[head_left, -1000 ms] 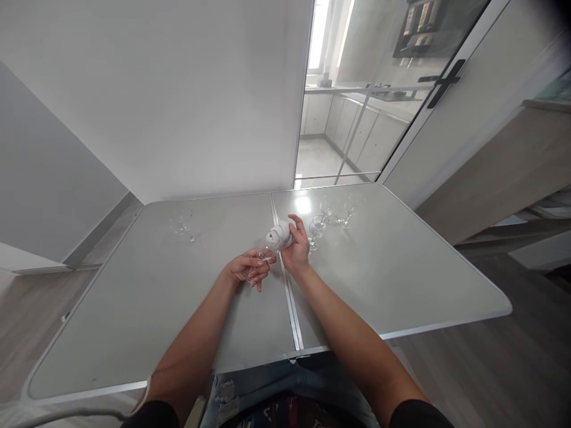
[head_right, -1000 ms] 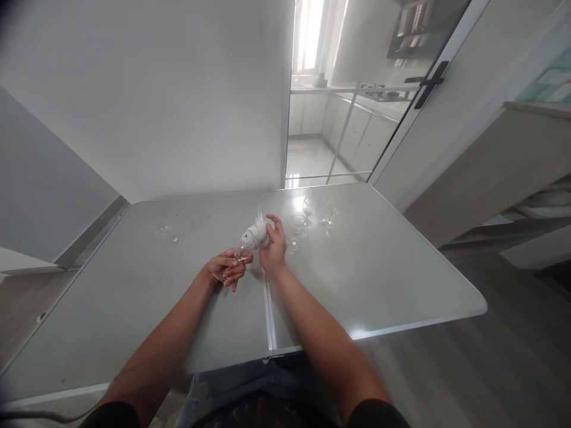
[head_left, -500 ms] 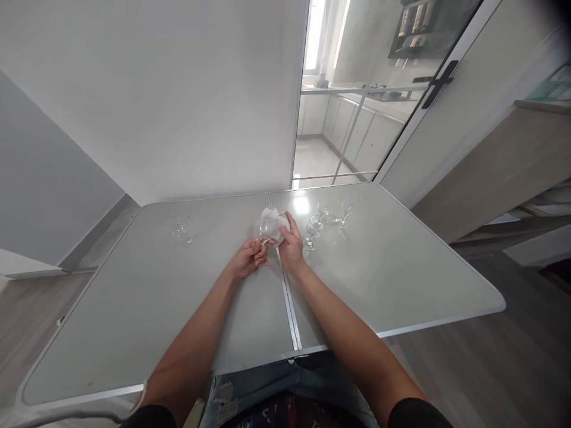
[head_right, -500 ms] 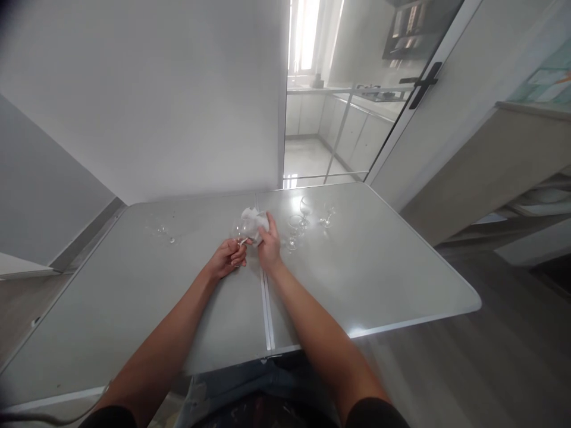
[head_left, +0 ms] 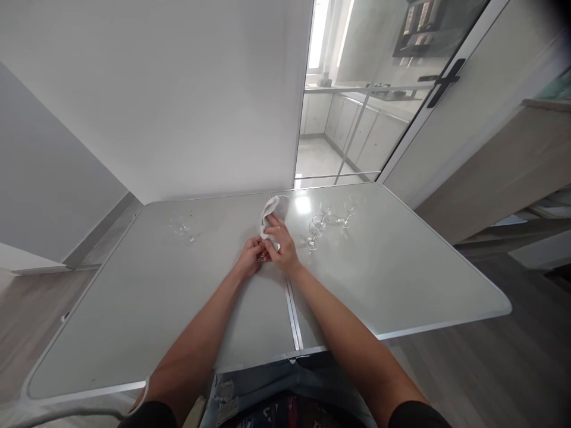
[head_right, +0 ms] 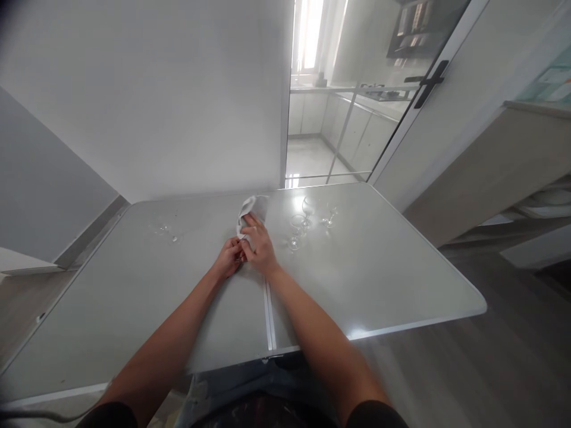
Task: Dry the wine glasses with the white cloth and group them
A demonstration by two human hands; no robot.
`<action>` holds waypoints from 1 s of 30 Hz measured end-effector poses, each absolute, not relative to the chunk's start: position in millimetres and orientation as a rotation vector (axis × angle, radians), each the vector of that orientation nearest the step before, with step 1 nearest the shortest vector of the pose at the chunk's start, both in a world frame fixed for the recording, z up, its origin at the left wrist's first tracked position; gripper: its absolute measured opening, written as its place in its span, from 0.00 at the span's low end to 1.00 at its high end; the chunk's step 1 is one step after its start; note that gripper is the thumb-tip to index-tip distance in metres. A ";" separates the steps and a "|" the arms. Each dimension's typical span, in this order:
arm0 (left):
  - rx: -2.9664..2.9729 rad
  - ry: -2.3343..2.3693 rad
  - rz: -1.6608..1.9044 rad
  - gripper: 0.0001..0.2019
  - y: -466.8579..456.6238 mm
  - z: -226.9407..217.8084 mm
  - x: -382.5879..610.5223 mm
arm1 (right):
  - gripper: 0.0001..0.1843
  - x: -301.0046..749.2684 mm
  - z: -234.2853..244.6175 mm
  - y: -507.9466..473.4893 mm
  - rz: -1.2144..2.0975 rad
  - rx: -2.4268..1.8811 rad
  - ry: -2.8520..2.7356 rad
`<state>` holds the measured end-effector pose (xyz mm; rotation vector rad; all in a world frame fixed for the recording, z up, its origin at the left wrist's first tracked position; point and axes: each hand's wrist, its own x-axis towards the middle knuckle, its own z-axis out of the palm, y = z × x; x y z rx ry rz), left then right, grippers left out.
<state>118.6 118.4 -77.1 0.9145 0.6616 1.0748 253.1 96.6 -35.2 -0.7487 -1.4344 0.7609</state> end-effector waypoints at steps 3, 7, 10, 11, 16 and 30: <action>0.919 0.743 1.167 0.10 118.6 -83.9 121.4 | 0.10 259.5 -28.6 98.6 0.605 -0.696 -1.813; 0.989 0.749 1.091 0.07 114.2 -84.8 121.9 | 0.09 263.1 -25.0 101.5 0.531 -0.729 -1.887; 1.095 0.710 0.928 0.10 110.9 -83.1 119.5 | 0.06 263.8 -26.6 101.3 0.518 -0.787 -1.804; 1.128 0.695 0.894 0.10 110.2 -82.6 118.5 | 0.05 264.2 -27.5 101.1 0.535 -0.804 -1.775; 1.213 0.640 0.787 0.12 109.9 -80.0 114.7 | 0.04 267.2 -30.5 101.8 0.669 -0.873 -1.561; 1.120 0.555 0.537 0.17 109.0 -73.7 99.3 | 0.14 284.6 -18.7 105.6 1.057 -0.743 -1.359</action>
